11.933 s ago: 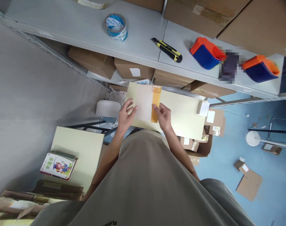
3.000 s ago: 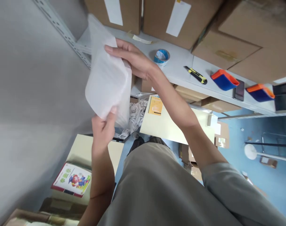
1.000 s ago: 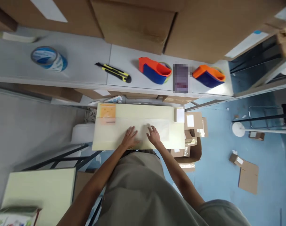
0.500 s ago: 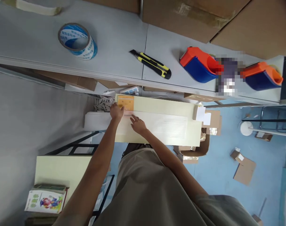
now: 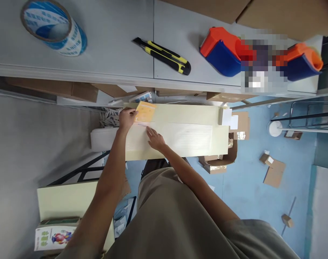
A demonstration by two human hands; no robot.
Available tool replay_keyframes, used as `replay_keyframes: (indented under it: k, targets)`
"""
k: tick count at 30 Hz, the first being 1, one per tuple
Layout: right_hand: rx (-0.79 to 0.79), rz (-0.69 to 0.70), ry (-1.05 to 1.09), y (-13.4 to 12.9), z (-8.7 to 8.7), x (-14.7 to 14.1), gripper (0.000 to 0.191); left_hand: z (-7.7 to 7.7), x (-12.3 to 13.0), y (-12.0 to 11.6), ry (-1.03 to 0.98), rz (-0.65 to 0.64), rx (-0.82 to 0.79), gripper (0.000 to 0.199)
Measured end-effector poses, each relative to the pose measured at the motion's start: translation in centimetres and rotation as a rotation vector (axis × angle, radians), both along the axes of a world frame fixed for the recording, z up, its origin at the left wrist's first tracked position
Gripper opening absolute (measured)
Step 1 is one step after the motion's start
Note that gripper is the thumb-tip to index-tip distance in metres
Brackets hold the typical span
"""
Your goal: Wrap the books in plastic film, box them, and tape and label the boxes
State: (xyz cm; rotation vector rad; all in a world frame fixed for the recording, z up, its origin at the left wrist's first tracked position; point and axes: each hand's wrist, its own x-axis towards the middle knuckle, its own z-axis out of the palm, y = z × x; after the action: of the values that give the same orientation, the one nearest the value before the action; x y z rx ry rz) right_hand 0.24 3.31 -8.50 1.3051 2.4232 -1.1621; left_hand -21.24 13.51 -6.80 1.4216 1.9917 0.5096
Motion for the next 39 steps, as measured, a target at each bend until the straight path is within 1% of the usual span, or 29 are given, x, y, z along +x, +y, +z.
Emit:
replay_keyframes:
  k: [1,2,3,5,6,7,8,9,10,11,12,14,15,17,19,21,23,26,28,30,33,36,38,39]
  targets:
    - [-0.033,-0.048,0.061,0.1,-0.3,0.4,0.072,1.4,1.3,-0.4,-0.007,-0.062,0.092,0.024]
    - [-0.075,-0.126,0.125,0.3,-0.6,1.0,0.072,3.0,2.8,-0.9,-0.011,-0.123,0.177,0.025]
    - [-0.124,-0.235,0.190,0.6,-0.8,1.9,0.074,4.6,4.5,-1.5,-0.018,-0.183,0.241,0.027]
    - [-0.220,-0.515,0.315,1.1,-0.8,4.5,0.084,7.5,8.2,-2.9,-0.046,-0.262,0.302,0.029]
    - [-0.250,-0.658,0.375,1.3,-0.6,6.4,0.091,8.6,10.2,-3.8,-0.074,-0.276,0.312,0.030]
    - [-0.265,-0.779,0.434,1.4,-0.3,8.7,0.097,9.2,12.1,-4.7,-0.108,-0.267,0.310,0.030]
    - [-0.269,-0.869,0.495,1.3,0.2,11.4,0.100,9.4,14.1,-5.7,-0.153,-0.235,0.297,0.031]
    - [-0.257,-0.920,0.551,1.0,0.7,14.4,0.101,9.1,16.1,-6.7,-0.211,-0.182,0.272,0.032]
    - [-0.245,-0.939,0.599,0.4,1.2,17.5,0.098,8.3,18.2,-7.7,-0.284,-0.122,0.234,0.035]
    - [-0.250,-0.942,0.636,-0.3,1.6,20.6,0.092,7.2,20.2,-8.7,-0.366,-0.059,0.181,0.038]
    - [-0.258,-0.942,0.657,-1.2,1.9,23.5,0.084,5.7,22.2,-9.7,-0.460,-0.010,0.113,0.042]
    - [-0.282,-0.936,0.636,-3.1,1.6,28.3,0.063,2.3,26.1,-11.4,-0.611,0.028,-0.051,0.047]
    - [-0.296,-0.933,0.585,-4.0,1.2,30.2,0.055,0.7,27.8,-12.2,-0.627,0.049,-0.126,0.047]
    - [-0.305,-0.924,0.407,-5.4,-0.1,32.7,0.047,-2.2,30.7,-13.5,-0.553,0.035,-0.246,0.039]
    - [-0.287,-0.906,0.220,-6.3,-1.5,34.2,0.043,-4.1,32.7,-14.5,-0.452,0.011,-0.292,0.029]
    - [-0.267,-0.875,0.147,-6.5,-2.6,35.0,0.037,-5.1,33.7,-15.2,-0.358,-0.032,-0.266,0.021]
    - [-0.258,-0.842,0.163,-6.4,-3.3,35.6,0.028,-5.5,34.0,-15.8,-0.245,-0.115,-0.205,0.021]
    - [-0.252,-0.799,0.170,-5.4,-4.0,36.1,0.020,-5.4,33.4,-16.3,-0.038,-0.254,-0.086,0.029]
    - [-0.281,-0.792,0.164,-4.6,-4.3,36.3,0.014,-5.2,32.7,-16.3,0.083,-0.296,-0.015,0.035]
    - [-0.319,-0.797,0.157,-3.9,-4.6,36.3,0.008,-5.0,32.0,-16.3,0.160,-0.323,0.030,0.042]
    - [-0.352,-0.784,0.132,-3.7,-4.7,35.9,0.011,-4.6,31.1,-16.2,0.183,-0.401,0.034,0.054]
    - [-0.372,-0.764,0.107,-4.2,-4.6,35.4,0.019,-4.5,31.0,-16.4,0.175,-0.485,-0.013,0.058]
    - [-0.364,-0.756,0.076,-4.6,-4.3,35.6,0.019,-4.7,31.1,-16.7,0.170,-0.511,-0.024,0.060]
    - [-0.332,-0.764,0.055,-4.7,-4.1,35.9,0.016,-4.8,31.1,-16.9,0.161,-0.517,-0.017,0.061]
